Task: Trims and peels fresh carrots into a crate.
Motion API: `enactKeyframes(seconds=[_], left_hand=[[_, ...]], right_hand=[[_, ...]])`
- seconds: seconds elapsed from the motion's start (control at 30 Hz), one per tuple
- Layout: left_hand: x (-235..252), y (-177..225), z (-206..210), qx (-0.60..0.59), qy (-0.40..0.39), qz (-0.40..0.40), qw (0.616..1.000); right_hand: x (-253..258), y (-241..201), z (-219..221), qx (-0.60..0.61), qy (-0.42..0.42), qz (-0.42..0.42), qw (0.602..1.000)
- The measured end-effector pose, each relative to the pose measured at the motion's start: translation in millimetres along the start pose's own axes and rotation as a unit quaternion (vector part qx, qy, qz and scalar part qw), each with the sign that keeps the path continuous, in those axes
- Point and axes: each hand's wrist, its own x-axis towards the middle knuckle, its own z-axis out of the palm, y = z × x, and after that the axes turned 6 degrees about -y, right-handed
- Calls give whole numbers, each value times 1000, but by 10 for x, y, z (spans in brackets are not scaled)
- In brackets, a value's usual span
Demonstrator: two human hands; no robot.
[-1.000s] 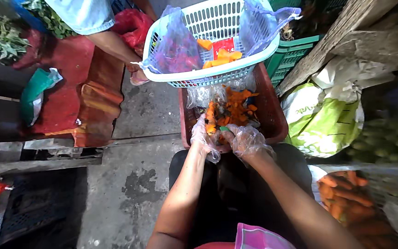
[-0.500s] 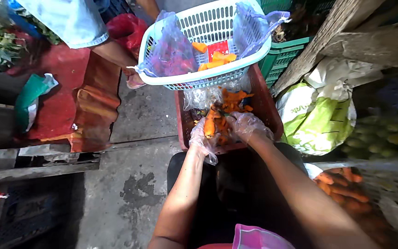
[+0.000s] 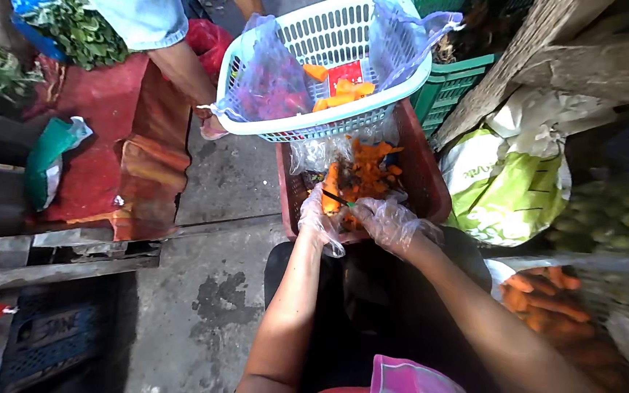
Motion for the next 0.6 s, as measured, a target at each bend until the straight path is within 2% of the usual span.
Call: enactKeyframes(seconds=[0.23,0.43,0.6], left_hand=[[-30,-1,9,-8,-14,4,1000],[-86,14,5,-48,-34,-21,998],[-35,6,18,-25,-14,5,1000]], right_hand=[[66,-24,-46,-71,17,33,997],[312,103,-36,-54,67,79,993],[108,14,-70,-15,18,-25,999]])
